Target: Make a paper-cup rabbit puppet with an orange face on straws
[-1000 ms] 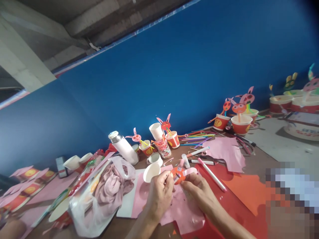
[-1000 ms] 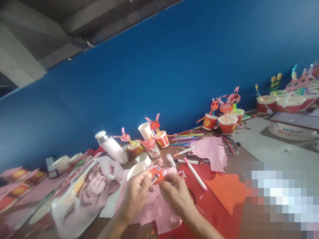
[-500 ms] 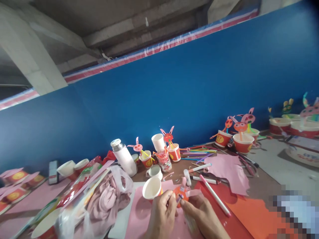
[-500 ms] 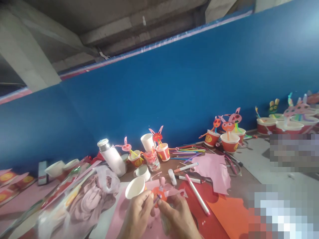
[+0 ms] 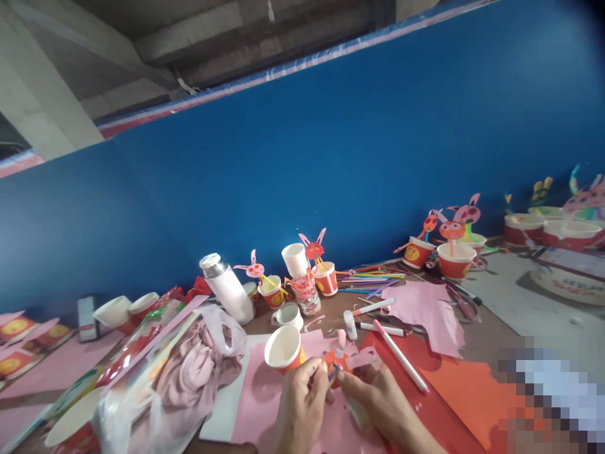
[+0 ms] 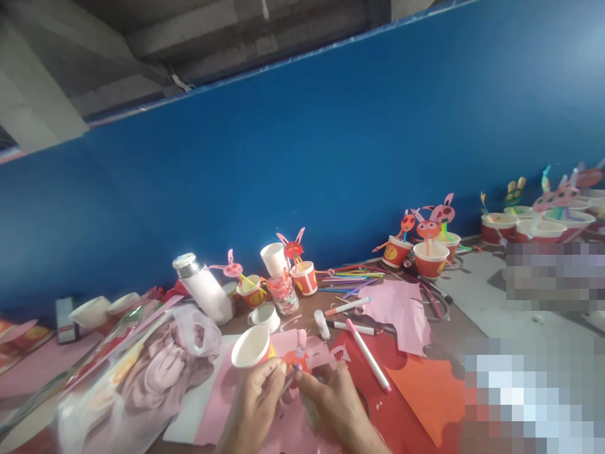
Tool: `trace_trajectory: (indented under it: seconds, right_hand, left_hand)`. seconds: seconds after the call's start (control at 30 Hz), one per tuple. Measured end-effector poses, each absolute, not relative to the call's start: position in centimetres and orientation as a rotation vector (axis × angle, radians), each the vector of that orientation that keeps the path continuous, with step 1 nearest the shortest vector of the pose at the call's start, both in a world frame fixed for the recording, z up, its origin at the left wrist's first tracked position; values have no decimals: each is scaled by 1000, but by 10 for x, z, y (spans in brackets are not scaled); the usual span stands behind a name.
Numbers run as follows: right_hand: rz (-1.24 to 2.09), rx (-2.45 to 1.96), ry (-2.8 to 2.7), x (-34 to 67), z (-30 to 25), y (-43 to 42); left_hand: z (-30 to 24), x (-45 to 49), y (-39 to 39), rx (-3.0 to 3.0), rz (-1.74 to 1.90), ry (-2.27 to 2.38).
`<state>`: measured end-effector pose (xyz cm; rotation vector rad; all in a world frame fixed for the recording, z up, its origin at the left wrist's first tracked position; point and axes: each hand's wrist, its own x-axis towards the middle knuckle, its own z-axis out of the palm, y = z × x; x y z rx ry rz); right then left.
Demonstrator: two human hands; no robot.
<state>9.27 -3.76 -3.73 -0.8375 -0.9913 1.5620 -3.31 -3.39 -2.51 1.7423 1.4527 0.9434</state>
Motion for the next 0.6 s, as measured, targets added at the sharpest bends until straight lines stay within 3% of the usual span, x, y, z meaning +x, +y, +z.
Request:
trace_trajectory:
  seconds: [0.6]
  right_hand:
    - [1557, -1027, -1210, 103, -58, -30]
  left_hand:
    - [-24, -53, -39, 1260, 818, 1211]
